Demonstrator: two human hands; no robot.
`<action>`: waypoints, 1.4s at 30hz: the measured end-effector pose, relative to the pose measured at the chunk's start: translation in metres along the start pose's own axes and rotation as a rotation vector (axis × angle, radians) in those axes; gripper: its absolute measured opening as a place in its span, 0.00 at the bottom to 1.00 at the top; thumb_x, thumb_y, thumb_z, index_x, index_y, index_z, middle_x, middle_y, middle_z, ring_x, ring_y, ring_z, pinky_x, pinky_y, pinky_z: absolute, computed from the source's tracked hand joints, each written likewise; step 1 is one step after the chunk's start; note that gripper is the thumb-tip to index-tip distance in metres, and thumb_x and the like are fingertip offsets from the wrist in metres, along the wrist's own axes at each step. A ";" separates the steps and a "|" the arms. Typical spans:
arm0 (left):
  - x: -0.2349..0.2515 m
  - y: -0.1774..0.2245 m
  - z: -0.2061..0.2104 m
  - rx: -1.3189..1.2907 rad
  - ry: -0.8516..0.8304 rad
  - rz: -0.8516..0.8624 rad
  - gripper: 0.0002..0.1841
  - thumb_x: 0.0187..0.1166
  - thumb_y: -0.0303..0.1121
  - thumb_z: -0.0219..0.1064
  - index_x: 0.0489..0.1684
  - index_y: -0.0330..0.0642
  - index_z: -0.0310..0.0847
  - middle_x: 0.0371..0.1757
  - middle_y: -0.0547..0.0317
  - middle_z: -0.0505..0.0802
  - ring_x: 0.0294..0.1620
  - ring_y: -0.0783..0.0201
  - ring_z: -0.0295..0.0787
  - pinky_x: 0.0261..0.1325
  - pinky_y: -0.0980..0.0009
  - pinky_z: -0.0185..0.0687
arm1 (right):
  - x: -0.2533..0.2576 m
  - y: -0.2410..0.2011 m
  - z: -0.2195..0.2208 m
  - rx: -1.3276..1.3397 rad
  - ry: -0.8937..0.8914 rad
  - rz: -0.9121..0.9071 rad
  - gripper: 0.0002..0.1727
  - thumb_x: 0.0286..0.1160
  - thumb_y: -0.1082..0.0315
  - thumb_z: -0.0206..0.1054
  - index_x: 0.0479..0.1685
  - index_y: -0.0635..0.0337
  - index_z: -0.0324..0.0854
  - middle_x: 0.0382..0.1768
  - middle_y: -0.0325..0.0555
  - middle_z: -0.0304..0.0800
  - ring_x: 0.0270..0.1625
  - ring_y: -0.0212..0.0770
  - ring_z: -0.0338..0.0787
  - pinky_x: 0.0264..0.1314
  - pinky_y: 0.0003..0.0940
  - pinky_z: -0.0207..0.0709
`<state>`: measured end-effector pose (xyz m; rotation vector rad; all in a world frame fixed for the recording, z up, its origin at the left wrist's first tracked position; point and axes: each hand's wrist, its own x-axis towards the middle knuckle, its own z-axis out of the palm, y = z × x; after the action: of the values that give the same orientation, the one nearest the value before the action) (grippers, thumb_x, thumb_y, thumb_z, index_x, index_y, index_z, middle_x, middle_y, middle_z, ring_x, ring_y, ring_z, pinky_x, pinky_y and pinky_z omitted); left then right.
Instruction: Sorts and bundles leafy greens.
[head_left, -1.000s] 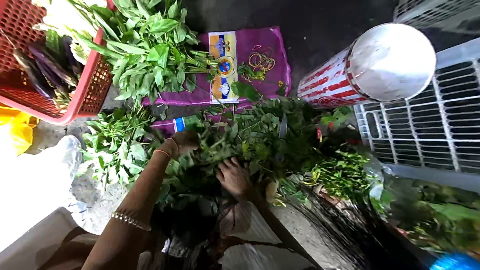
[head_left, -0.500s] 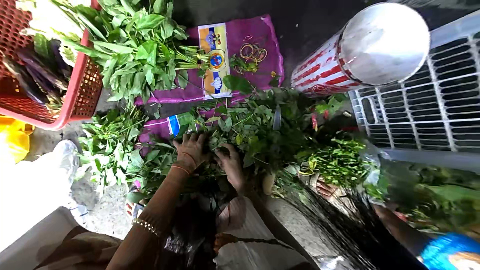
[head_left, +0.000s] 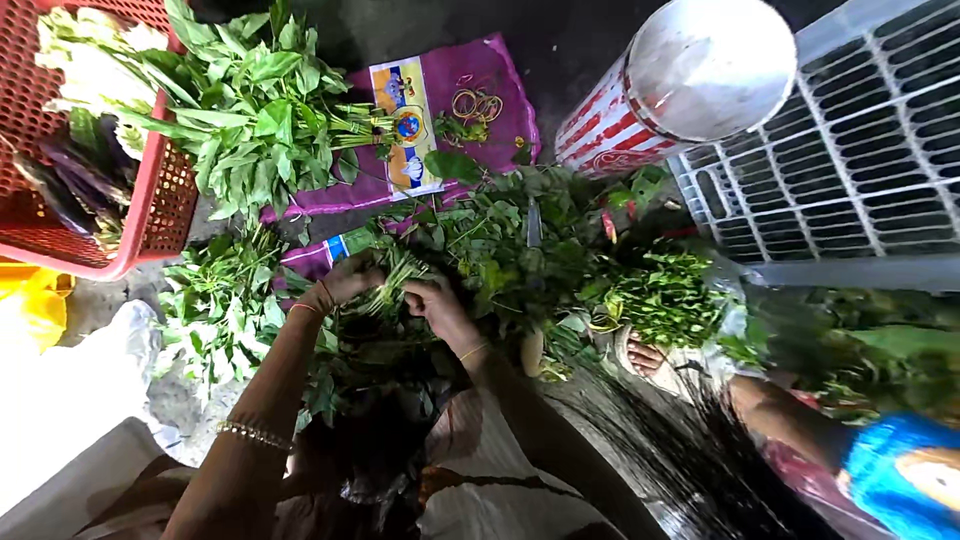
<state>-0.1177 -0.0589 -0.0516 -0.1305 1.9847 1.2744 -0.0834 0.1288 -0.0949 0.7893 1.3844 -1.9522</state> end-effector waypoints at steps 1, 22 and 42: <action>-0.005 0.003 0.004 0.038 -0.021 0.001 0.32 0.73 0.30 0.73 0.80 0.37 0.70 0.65 0.38 0.87 0.63 0.48 0.85 0.66 0.49 0.79 | -0.001 -0.001 0.001 -0.019 -0.001 0.005 0.07 0.80 0.77 0.64 0.51 0.62 0.76 0.16 0.37 0.74 0.16 0.28 0.71 0.21 0.22 0.67; 0.003 -0.002 -0.003 0.001 -0.063 -0.004 0.18 0.69 0.24 0.78 0.57 0.31 0.85 0.48 0.50 0.93 0.50 0.65 0.90 0.62 0.62 0.84 | -0.020 0.011 -0.001 0.027 0.038 0.004 0.02 0.79 0.76 0.66 0.43 0.64 0.77 0.15 0.36 0.75 0.14 0.25 0.69 0.17 0.18 0.65; -0.006 -0.020 -0.007 0.057 -0.066 0.023 0.21 0.66 0.36 0.80 0.55 0.35 0.86 0.47 0.49 0.94 0.48 0.59 0.92 0.57 0.55 0.86 | -0.028 0.014 -0.016 -0.110 -0.003 0.006 0.07 0.71 0.74 0.73 0.42 0.64 0.81 0.19 0.34 0.79 0.19 0.25 0.74 0.23 0.19 0.70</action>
<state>-0.1077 -0.0767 -0.0611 -0.0372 1.9698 1.2198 -0.0527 0.1439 -0.0860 0.7386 1.4721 -1.8541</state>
